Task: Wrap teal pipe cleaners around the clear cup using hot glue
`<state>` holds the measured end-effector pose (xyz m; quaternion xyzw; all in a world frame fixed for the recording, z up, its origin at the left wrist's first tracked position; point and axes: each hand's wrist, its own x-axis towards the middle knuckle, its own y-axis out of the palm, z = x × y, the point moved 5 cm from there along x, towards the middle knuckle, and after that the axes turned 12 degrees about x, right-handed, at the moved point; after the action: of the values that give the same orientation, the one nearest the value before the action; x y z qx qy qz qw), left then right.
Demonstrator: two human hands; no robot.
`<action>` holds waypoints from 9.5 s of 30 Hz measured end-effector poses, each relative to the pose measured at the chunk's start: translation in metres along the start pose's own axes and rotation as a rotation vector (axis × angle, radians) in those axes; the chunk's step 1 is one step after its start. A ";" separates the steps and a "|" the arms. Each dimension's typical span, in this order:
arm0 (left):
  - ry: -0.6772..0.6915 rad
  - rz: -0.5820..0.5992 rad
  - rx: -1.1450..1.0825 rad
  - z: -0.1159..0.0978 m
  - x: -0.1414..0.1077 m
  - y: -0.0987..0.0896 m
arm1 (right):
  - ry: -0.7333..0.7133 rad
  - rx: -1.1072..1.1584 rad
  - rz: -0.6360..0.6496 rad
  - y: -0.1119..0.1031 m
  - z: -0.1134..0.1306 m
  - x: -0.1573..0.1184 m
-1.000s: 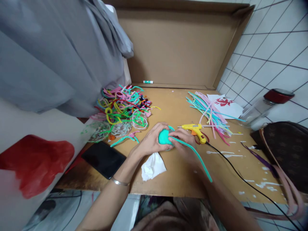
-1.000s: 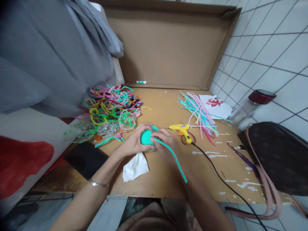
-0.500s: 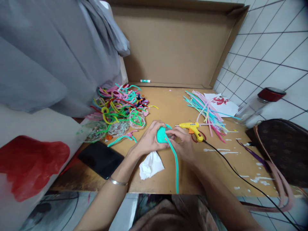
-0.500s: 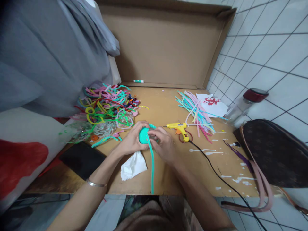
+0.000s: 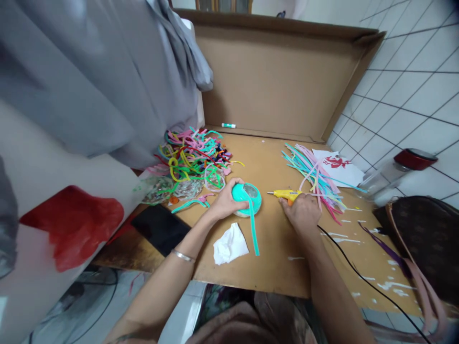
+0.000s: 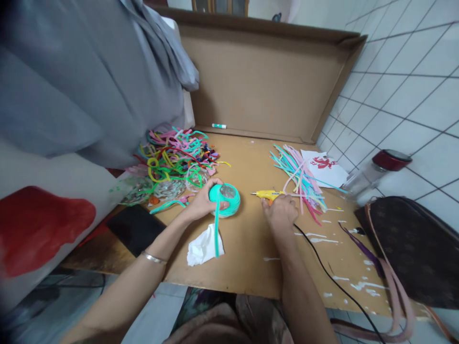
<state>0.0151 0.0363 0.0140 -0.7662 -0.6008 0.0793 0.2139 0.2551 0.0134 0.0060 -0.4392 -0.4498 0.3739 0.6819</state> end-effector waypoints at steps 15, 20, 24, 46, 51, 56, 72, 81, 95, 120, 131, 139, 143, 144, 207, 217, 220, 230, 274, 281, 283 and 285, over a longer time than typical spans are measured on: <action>-0.015 0.061 -0.240 -0.004 -0.002 -0.003 | 0.083 0.295 -0.276 -0.016 -0.014 0.007; 0.006 0.067 -0.128 0.002 0.001 -0.001 | 0.011 0.390 -0.366 -0.019 -0.009 0.006; 0.036 0.054 -0.005 0.004 -0.001 0.001 | 0.051 0.316 -0.188 -0.006 -0.009 0.007; 0.283 0.015 0.258 -0.019 -0.010 0.011 | -0.909 0.722 -0.275 -0.041 0.069 -0.052; 0.368 0.013 0.317 -0.023 -0.014 0.016 | -0.863 0.719 -0.268 -0.031 0.070 -0.050; 0.401 0.011 0.328 -0.023 -0.016 0.020 | -0.902 0.626 -0.388 -0.038 0.076 -0.053; 0.420 0.024 0.299 -0.026 -0.016 0.019 | -0.995 0.598 -0.439 -0.042 0.085 -0.051; 0.414 0.015 0.295 -0.024 -0.014 0.018 | -0.974 0.631 -0.436 -0.038 0.086 -0.048; 0.329 0.018 0.255 -0.021 -0.011 0.014 | -0.881 0.752 -0.261 -0.037 0.089 -0.045; 0.054 0.081 0.101 0.001 -0.003 0.002 | 0.005 0.083 -0.010 0.011 -0.015 0.014; 0.085 0.148 0.018 0.002 -0.002 0.005 | -0.258 0.646 -0.537 -0.026 0.002 -0.008; 0.097 0.207 0.062 0.001 -0.004 0.006 | -0.400 0.636 -0.592 -0.038 0.012 -0.020; 0.128 0.221 0.090 0.000 -0.005 0.006 | -0.467 0.662 -0.575 -0.042 0.016 -0.023; 0.126 0.222 0.102 0.000 -0.005 0.006 | -0.475 0.664 -0.576 -0.043 0.017 -0.024; 0.110 0.221 0.122 -0.005 -0.006 0.007 | -0.627 0.677 -0.607 -0.050 0.022 -0.032; 0.105 0.238 0.116 -0.006 -0.007 0.007 | -0.663 0.664 -0.620 -0.053 0.024 -0.033; 0.094 0.240 0.109 -0.006 -0.007 0.007 | -0.663 0.662 -0.628 -0.053 0.024 -0.033; 0.094 0.248 0.101 -0.007 -0.008 0.008 | -0.557 0.646 -0.569 -0.049 0.021 -0.030; 0.088 0.224 0.122 -0.009 -0.009 0.009 | -0.158 0.359 -0.383 0.013 -0.025 0.007; 0.136 0.109 0.175 -0.013 -0.011 0.011 | -0.173 0.132 -0.252 0.014 -0.019 0.003; 0.166 0.083 0.201 -0.014 -0.011 0.011 | -0.200 0.189 -0.277 0.002 -0.012 0.001; 0.208 0.058 0.240 -0.015 -0.011 0.012 | -0.280 0.416 -0.315 -0.014 0.000 -0.005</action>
<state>0.0285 0.0200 0.0213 -0.7562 -0.5393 0.0771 0.3626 0.2549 0.0045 0.0175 -0.1591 -0.5157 0.4046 0.7383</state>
